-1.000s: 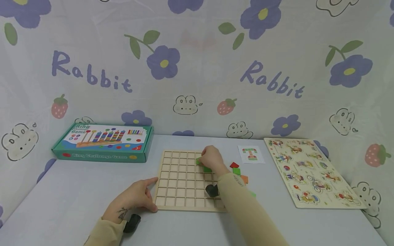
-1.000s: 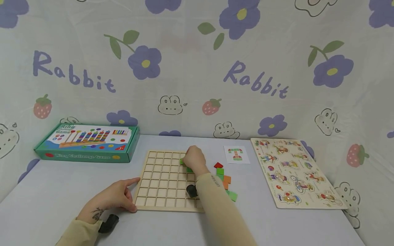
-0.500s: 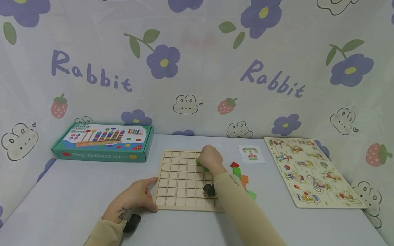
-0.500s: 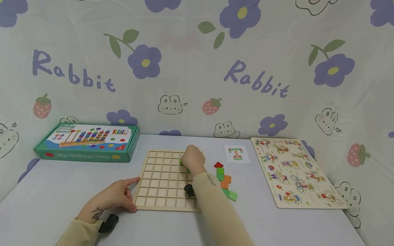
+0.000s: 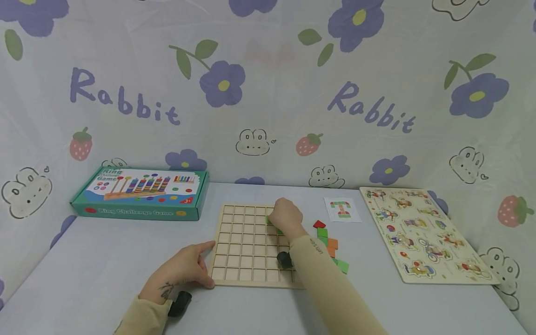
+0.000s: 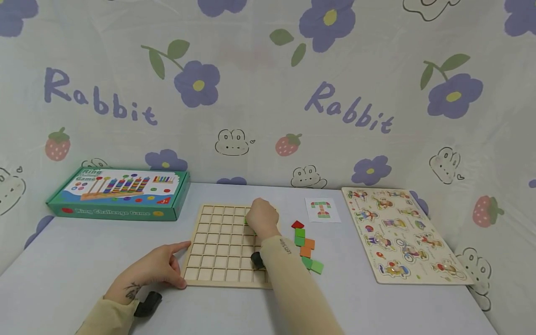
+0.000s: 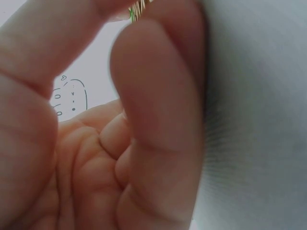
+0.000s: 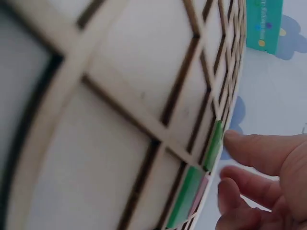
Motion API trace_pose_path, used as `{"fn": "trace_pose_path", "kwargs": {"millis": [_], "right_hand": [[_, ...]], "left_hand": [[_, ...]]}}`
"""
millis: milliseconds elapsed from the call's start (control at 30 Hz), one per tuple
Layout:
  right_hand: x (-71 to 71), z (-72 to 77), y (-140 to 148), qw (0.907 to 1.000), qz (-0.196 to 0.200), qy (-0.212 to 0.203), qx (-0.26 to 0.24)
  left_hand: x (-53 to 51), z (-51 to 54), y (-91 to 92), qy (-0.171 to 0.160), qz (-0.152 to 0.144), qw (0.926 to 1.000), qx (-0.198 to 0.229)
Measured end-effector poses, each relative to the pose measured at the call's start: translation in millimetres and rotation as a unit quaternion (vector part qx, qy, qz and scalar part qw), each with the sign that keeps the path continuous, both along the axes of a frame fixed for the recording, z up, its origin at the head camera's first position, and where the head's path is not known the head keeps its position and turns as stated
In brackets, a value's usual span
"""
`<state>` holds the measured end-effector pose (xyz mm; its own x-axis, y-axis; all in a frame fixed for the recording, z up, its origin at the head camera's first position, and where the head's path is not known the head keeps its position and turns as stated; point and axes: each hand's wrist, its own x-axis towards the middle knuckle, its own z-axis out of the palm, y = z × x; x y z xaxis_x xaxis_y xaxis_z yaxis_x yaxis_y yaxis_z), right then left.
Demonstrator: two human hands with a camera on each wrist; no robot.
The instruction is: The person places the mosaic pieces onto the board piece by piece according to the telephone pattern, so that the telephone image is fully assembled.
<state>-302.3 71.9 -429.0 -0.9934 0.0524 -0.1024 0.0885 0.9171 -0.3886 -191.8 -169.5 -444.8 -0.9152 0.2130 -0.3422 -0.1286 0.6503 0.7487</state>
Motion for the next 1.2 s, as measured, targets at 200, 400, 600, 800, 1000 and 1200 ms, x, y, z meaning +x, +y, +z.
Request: {"fn": "trace_pose_path", "kwargs": {"millis": [200, 400, 600, 800, 1000, 1200], "right_hand": [[6.0, 14.4, 17, 0.9948, 0.009, 0.041, -0.093], [16.0, 29.5, 66, 0.98, 0.007, 0.056, -0.191], [37.6, 35.2, 122, 0.9816, -0.012, 0.033, -0.187], [69.0, 24.1, 164, 0.9864, -0.014, -0.018, -0.163], [97.5, 1.5, 181, 0.9842, -0.021, -0.061, -0.165], [113.6, -12.7, 181, 0.9816, -0.037, -0.086, -0.166]], "left_hand": [[0.1, 0.2, -0.1, -0.002, 0.0, 1.0, -0.004], [0.1, 0.7, 0.3, 0.002, -0.011, 0.9999, -0.003], [1.5, 1.8, 0.6, -0.005, -0.001, 0.9999, -0.015], [0.4, 1.9, 1.6, -0.007, 0.0, 1.0, -0.006], [1.1, 2.1, 1.0, 0.0, -0.011, 0.9999, -0.006], [1.2, 1.7, 1.8, -0.006, -0.003, 1.0, -0.007]]}}
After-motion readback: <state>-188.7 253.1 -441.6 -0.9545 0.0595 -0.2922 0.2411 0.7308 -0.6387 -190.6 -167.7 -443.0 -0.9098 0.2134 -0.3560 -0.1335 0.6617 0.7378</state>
